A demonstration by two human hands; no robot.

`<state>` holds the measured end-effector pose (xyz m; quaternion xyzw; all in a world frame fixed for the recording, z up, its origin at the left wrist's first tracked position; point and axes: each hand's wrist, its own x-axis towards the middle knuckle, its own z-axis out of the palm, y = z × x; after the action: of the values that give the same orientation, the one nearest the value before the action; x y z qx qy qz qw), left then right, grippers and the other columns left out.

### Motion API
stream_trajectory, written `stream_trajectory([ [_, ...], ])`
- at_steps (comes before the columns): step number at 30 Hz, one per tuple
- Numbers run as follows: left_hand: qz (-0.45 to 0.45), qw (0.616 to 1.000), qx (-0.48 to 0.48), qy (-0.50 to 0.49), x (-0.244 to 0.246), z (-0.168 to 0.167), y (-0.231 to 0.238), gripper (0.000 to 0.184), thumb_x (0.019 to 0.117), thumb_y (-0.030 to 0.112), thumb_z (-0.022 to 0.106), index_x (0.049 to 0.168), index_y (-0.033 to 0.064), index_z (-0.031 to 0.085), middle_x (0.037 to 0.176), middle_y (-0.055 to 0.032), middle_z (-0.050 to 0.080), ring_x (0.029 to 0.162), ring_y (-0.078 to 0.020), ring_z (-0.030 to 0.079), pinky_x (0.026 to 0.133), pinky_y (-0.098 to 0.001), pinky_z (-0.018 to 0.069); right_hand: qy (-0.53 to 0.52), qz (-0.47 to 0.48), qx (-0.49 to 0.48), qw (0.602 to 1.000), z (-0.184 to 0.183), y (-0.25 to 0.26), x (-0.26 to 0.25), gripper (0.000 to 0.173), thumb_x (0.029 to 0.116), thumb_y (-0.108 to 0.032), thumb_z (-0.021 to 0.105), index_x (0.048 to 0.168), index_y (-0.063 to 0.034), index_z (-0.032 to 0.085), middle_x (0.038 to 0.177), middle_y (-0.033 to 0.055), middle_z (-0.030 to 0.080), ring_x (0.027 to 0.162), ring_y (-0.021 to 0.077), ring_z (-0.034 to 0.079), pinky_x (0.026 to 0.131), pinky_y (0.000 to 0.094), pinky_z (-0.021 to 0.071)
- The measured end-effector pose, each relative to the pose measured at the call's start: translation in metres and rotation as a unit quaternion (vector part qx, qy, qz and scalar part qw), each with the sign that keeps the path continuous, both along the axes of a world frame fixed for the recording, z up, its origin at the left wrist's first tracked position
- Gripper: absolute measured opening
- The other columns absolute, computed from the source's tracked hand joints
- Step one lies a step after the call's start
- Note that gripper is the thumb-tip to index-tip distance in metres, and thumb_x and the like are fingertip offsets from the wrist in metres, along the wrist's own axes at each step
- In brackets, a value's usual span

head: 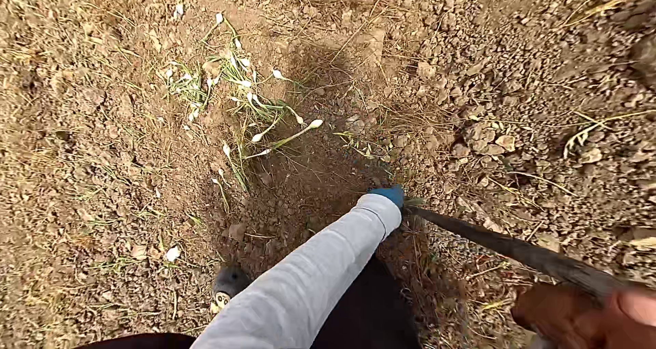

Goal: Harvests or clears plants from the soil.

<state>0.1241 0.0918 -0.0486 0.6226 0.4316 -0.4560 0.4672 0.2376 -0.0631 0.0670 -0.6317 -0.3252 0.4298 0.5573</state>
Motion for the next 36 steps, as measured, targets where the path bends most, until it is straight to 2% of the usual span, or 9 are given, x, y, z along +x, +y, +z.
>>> stream_trajectory([
  [3, -0.088, 0.994, 0.041, -0.041, -0.003, 0.048, 0.038, 0.041, 0.1045, 0.003, 0.056, 0.145, 0.0, 0.054, 0.149, -0.0229, 0.055, 0.139, -0.04, 0.054, 0.112, -0.0618, 0.0438, -0.125, -0.027, -0.065, 0.99, -0.035, 0.011, 0.0, 0.044, 0.106, -0.048, 0.049, 0.078, -0.0155, 0.055, 0.055, -0.0126, 0.044, 0.046, -0.0024, 0.045, 0.044, 0.0212, 0.0413],
  [5, -0.047, 0.982, 0.18, -0.031, -0.022, 0.079, 0.082, 0.039, 0.1072, 0.006, 0.05, 0.145, 0.0041, 0.056, 0.15, -0.0199, 0.055, 0.139, -0.0372, 0.054, 0.112, -0.0587, 0.0447, -0.214, -0.047, -0.146, 0.965, -0.089, 0.015, -0.022, 0.059, 0.1006, -0.049, 0.051, 0.076, 0.0044, 0.06, 0.054, 0.0049, 0.049, 0.045, 0.0126, 0.048, 0.045, 0.0351, 0.0429],
  [8, 0.049, 0.925, 0.358, 0.119, -0.059, 0.062, 0.146, 0.038, 0.0992, 0.016, 0.066, 0.134, 0.0015, 0.063, 0.14, -0.025, 0.06, 0.128, -0.0436, 0.061, 0.098, -0.0649, 0.0532, -0.272, -0.06, -0.178, 0.944, -0.113, 0.013, -0.039, 0.061, 0.1001, -0.046, 0.053, 0.077, 0.0099, 0.063, 0.058, 0.0161, 0.056, 0.049, 0.0247, 0.055, 0.05, 0.0441, 0.0467],
  [12, 0.017, 0.934, 0.299, 0.193, -0.085, 0.041, 0.172, 0.036, 0.1065, 0.016, 0.056, 0.133, -0.0083, 0.059, 0.144, -0.0283, 0.057, 0.133, -0.044, 0.058, 0.103, -0.064, 0.0498, -0.303, -0.085, -0.171, 0.934, -0.109, 0.016, -0.045, 0.058, 0.1, -0.042, 0.054, 0.075, 0.0094, 0.063, 0.057, 0.0174, 0.056, 0.049, 0.0247, 0.055, 0.051, 0.0431, 0.0454],
  [17, -0.006, 0.934, 0.345, 0.09, -0.074, 0.161, 0.197, 0.037, 0.1024, 0.006, 0.058, 0.138, -0.0047, 0.058, 0.145, -0.0267, 0.056, 0.138, -0.0428, 0.053, 0.11, -0.065, 0.0427, -0.279, -0.067, -0.183, 0.94, -0.107, 0.02, -0.041, 0.057, 0.1025, -0.036, 0.054, 0.082, 0.0156, 0.063, 0.066, 0.0257, 0.06, 0.059, 0.0317, 0.059, 0.06, 0.0493, 0.0481],
  [21, 0.056, 0.861, 0.505, 0.033, -0.152, 0.253, 0.242, 0.044, 0.0954, 0.002, 0.067, 0.136, -0.0078, 0.055, 0.145, -0.0304, 0.054, 0.137, -0.0452, 0.053, 0.11, -0.0627, 0.0437, -0.266, -0.06, -0.194, 0.942, -0.108, 0.025, -0.037, 0.053, 0.1043, -0.031, 0.054, 0.093, 0.0192, 0.065, 0.074, 0.0305, 0.063, 0.065, 0.0337, 0.061, 0.067, 0.0513, 0.05],
  [25, 0.128, 0.86, 0.488, 0.082, -0.242, 0.253, 0.249, 0.047, 0.0958, 0.012, 0.069, 0.14, 0.0016, 0.056, 0.145, -0.0232, 0.056, 0.138, -0.0389, 0.053, 0.112, -0.0604, 0.0436, -0.253, -0.085, -0.209, 0.941, -0.115, 0.026, -0.032, 0.05, 0.1036, -0.032, 0.055, 0.095, 0.016, 0.066, 0.074, 0.0204, 0.061, 0.065, 0.0159, 0.053, 0.068, 0.0379, 0.0482],
  [31, 0.322, 0.873, 0.344, 0.128, -0.313, 0.106, 0.142, 0.073, 0.092, 0.044, 0.077, 0.145, -0.0007, 0.054, 0.144, -0.0271, 0.058, 0.136, -0.0416, 0.055, 0.112, -0.0636, 0.0438, -0.171, -0.144, -0.216, 0.95, -0.111, 0.033, -0.034, 0.036, 0.1054, -0.025, 0.051, 0.095, 0.0079, 0.063, 0.063, -0.0062, 0.047, 0.052, -0.0049, 0.042, 0.054, 0.0185, 0.0419],
  [36, 0.339, 0.892, 0.281, 0.105, -0.331, 0.077, 0.14, 0.059, 0.093, 0.026, 0.075, 0.142, -0.0003, 0.055, 0.137, -0.0273, 0.062, 0.13, -0.043, 0.06, 0.107, -0.066, 0.0468, -0.182, -0.066, -0.177, 0.965, -0.068, 0.04, -0.036, 0.028, 0.1039, -0.024, 0.049, 0.079, -0.0118, 0.054, 0.054, -0.0187, 0.041, 0.043, -0.0075, 0.04, 0.044, 0.0157, 0.0376],
])
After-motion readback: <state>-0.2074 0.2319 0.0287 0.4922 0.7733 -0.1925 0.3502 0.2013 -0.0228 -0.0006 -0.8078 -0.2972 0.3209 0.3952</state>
